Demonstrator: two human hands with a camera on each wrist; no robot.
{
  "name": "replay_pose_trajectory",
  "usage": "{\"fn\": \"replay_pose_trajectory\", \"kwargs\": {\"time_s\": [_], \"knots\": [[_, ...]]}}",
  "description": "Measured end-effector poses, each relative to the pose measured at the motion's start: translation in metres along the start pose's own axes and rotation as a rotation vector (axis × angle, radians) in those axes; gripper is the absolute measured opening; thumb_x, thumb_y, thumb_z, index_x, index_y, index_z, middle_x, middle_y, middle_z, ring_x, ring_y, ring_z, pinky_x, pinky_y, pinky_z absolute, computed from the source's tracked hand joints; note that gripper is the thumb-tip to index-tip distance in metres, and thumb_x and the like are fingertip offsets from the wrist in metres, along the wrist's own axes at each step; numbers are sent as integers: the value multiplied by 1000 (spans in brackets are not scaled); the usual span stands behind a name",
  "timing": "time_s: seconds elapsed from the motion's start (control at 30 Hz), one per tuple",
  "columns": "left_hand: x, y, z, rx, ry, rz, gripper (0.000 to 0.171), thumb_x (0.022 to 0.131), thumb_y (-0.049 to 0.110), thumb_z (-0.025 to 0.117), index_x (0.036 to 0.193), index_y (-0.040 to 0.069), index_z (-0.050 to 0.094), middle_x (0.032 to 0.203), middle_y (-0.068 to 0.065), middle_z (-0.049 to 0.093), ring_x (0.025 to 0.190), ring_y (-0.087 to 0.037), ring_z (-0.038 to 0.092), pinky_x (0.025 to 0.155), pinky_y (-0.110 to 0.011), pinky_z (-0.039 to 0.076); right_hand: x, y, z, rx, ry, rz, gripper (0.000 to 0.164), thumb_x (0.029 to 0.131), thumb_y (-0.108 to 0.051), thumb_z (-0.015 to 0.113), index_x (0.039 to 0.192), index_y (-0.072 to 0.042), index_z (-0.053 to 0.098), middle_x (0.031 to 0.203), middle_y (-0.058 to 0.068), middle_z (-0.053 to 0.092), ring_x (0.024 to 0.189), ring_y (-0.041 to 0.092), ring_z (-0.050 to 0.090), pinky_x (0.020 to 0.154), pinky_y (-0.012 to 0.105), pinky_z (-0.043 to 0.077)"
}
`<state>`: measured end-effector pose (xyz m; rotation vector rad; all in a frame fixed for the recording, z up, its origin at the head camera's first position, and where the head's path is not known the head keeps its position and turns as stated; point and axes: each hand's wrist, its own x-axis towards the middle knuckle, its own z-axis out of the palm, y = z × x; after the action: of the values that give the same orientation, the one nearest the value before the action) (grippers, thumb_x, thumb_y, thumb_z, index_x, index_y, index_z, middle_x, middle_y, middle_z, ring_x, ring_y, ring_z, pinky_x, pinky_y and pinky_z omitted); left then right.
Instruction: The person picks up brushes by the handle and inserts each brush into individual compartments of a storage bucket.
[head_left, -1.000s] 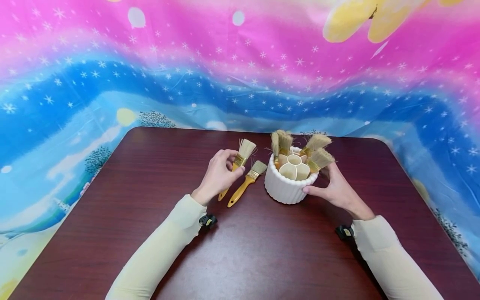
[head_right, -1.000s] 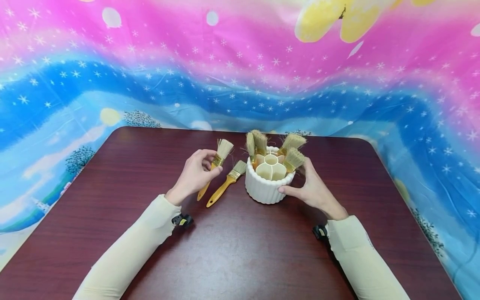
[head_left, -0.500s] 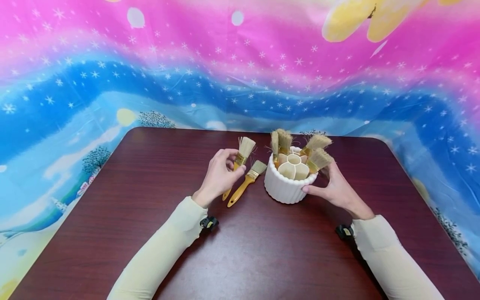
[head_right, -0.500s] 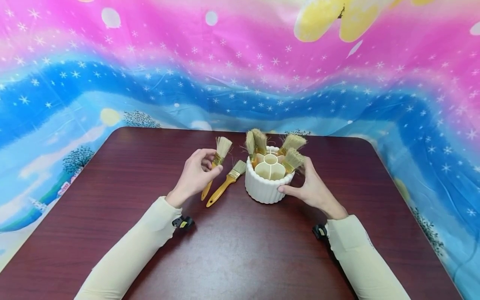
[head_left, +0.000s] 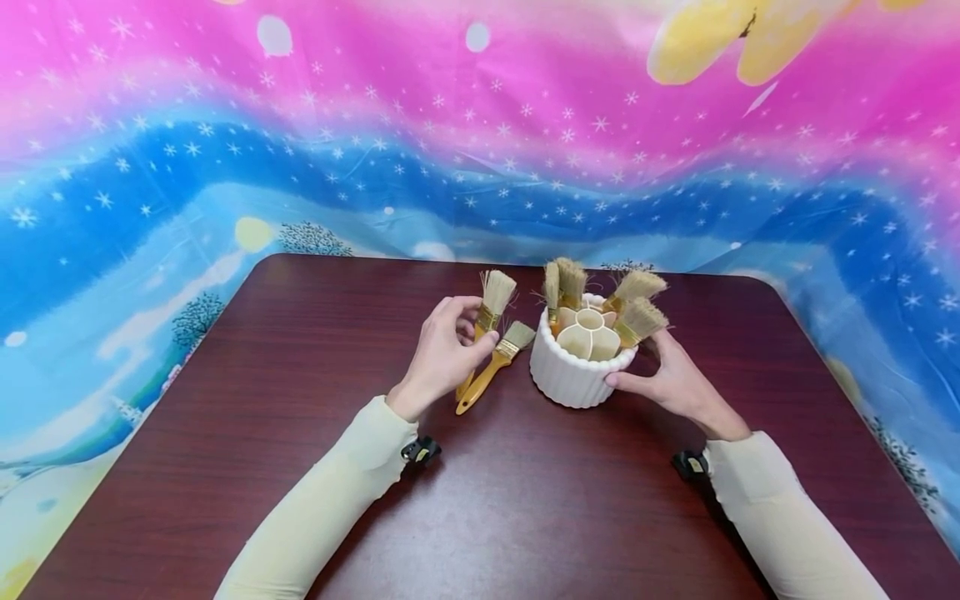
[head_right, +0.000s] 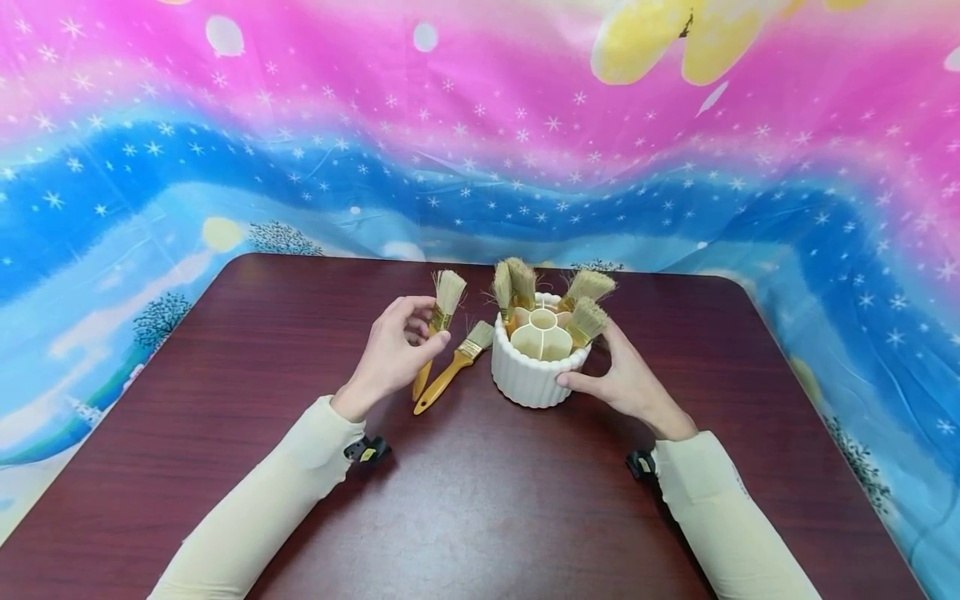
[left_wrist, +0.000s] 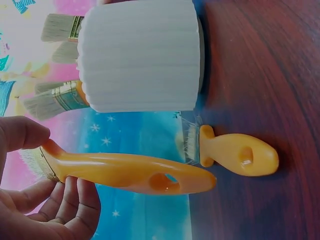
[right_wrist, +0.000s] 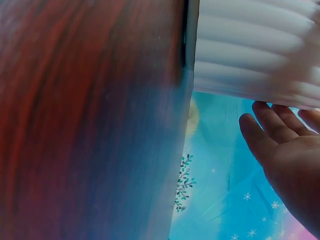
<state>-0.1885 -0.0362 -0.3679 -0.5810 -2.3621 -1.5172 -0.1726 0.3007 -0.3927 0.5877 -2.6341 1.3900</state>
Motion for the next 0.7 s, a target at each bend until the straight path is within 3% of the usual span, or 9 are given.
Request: {"fn": "replay_pose_trajectory", "kwargs": {"time_s": [0.3, 0.53, 0.7], "knots": [[-4, 9, -1, -20, 9, 32, 41, 80, 10, 73, 118, 4, 57, 101, -5, 55, 79, -20, 58, 69, -27, 52, 1, -4, 2, -7, 4, 6, 93, 71, -11, 84, 147, -18, 31, 141, 6, 45, 124, 16, 45, 97, 17, 35], [-7, 15, -1, -33, 19, 65, 42, 81, 11, 72, 120, 4, 56, 102, -5, 55, 79, -22, 59, 69, -30, 53, 0, -32, 3, 0, 11, -3, 91, 70, -4, 83, 145, -3, 31, 140, 15, 44, 123, 14, 45, 97, 15, 33], [-9, 21, 0, -57, 26, 91, 43, 81, 11, 72, 121, 4, 56, 103, -5, 56, 79, -20, 59, 70, -31, 53, -3, -40, 2, -1, 11, 1, 90, 72, -5, 83, 145, -4, 30, 140, 14, 44, 124, 20, 45, 97, 13, 33]]}}
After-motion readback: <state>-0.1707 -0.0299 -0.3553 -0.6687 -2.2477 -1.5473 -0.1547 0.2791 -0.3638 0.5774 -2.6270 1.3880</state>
